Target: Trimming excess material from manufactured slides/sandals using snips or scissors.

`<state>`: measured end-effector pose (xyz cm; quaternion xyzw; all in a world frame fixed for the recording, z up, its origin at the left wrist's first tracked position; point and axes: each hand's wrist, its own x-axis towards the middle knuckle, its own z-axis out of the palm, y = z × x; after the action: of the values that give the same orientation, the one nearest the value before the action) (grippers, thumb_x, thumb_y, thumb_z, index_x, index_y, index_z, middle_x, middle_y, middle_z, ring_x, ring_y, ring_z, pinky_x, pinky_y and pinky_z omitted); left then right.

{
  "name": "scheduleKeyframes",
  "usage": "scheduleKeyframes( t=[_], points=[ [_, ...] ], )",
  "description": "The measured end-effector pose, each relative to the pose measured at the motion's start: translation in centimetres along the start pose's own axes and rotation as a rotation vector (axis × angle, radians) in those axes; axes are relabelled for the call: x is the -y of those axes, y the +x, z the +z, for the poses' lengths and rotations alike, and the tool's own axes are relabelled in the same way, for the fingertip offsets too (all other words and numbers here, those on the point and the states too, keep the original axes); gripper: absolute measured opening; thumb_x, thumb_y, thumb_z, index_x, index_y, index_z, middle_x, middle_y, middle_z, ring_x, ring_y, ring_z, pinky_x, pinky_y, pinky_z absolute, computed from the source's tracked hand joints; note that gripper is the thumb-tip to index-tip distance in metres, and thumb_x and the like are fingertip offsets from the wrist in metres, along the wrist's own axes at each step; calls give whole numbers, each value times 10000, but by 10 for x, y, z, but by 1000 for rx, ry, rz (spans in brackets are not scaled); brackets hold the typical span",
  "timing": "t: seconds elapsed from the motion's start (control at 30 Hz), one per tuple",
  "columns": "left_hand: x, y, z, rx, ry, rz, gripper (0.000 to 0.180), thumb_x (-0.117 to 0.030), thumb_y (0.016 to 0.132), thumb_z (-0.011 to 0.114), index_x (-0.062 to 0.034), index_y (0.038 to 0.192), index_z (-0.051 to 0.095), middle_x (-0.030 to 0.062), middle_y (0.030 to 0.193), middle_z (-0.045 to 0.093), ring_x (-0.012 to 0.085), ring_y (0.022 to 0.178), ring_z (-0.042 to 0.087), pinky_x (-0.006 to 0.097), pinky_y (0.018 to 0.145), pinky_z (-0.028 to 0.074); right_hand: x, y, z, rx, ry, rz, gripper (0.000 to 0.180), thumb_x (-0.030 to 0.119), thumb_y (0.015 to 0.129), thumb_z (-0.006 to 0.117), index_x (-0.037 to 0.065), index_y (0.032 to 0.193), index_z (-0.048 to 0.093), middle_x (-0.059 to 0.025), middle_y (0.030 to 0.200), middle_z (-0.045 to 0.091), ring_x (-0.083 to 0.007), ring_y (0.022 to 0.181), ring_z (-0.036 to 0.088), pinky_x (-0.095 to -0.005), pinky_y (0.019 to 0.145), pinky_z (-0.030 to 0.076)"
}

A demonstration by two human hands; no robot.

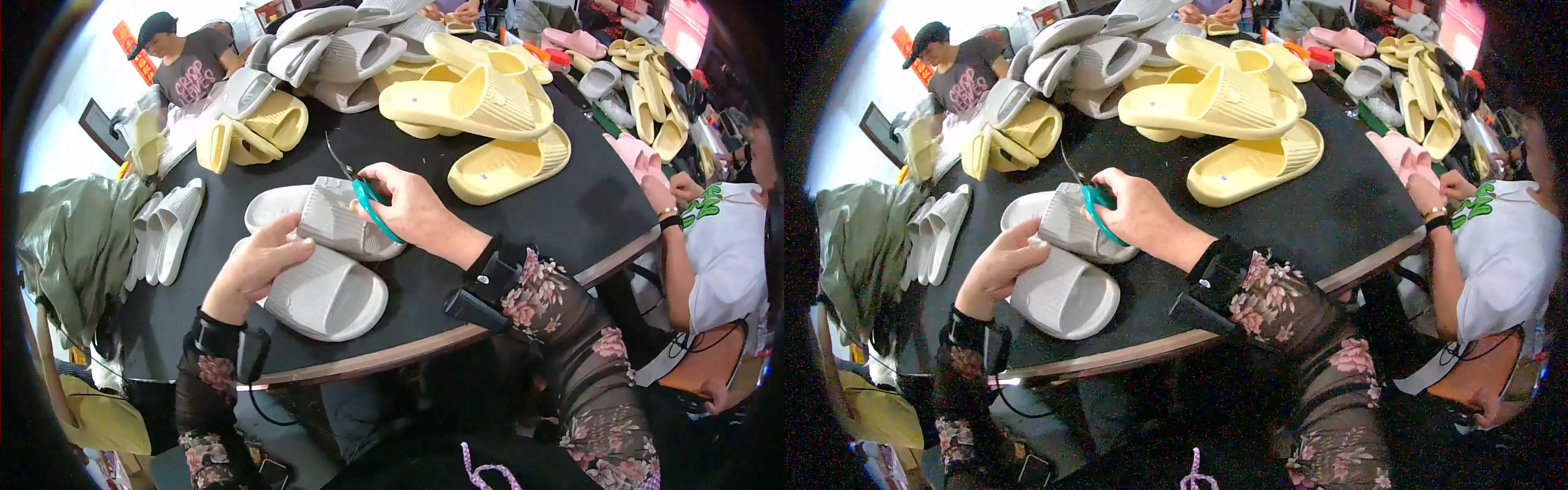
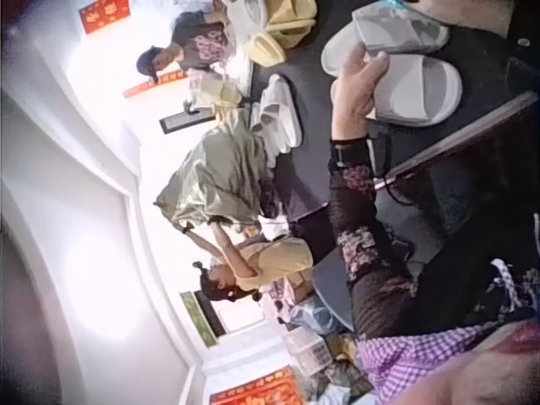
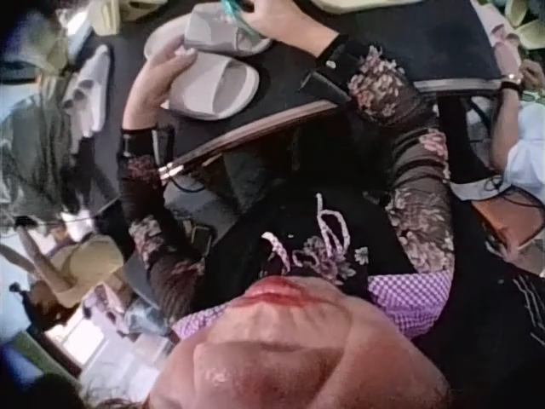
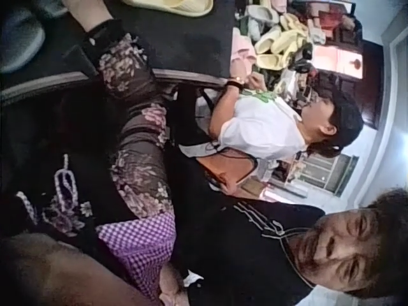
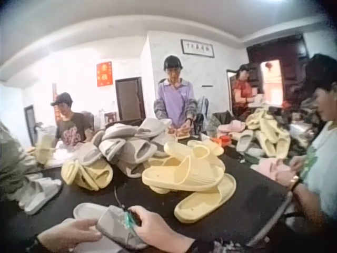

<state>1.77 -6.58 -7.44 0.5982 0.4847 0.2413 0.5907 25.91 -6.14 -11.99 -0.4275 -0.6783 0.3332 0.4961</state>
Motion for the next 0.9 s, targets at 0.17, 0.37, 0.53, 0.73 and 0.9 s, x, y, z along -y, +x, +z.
scheduleKeyframes(
  t=[0.17, 0.37, 0.53, 0.73, 0.9],
  points=[
    [-5, 2, 11, 8, -142, 65, 373, -73, 879, 587, 47, 1218, 490, 111, 1029, 637, 143, 885, 628, 265, 801, 505, 12, -2, -3, -76, 141, -3, 379, 184, 788, 707, -15, 1073, 556, -174, 829, 648, -194, 703, 627, -320, 642, 490],
    [-8, 7, 11, -352, -328, 485, 397, -28, 881, 534, 43, 1264, 452, 134, 1103, 612, 180, 948, 617, 294, 826, 500, 18, -5, -1, -145, 62, -91, 401, 100, 841, 663, -10, 1178, 473, -32, 875, 562, -65, 764, 505, -227, 691, 450],
    [-4, -1, 13, -426, -220, 650, 548, 43, 835, 536, 65, 1332, 306, 172, 1289, 465, 210, 1159, 494, 317, 978, 390, 38, -16, 3, 60, 15, -56, 484, 129, 802, 690, 24, 1204, 440, -100, 881, 596, -135, 757, 566, -286, 720, 477],
    [4, -3, 6, -529, -176, 780, 574, 82, 825, 510, 76, 1345, 267, 186, 1294, 440, 231, 1166, 484, 333, 999, 366, 30, -21, 14, 154, -164, -82, 468, 140, 794, 702, 38, 1174, 448, -114, 874, 620, -201, 746, 630, -321, 683, 503],
    [7, -4, 6, -599, -180, 815, 579, 45, 833, 548, 79, 1339, 271, 174, 1266, 461, 208, 1153, 488, 323, 1001, 360, 31, -20, 13, 179, -218, -49, 440, 140, 796, 703, 33, 1150, 466, -123, 876, 622, -214, 765, 645, -333, 676, 511]
  ],
)
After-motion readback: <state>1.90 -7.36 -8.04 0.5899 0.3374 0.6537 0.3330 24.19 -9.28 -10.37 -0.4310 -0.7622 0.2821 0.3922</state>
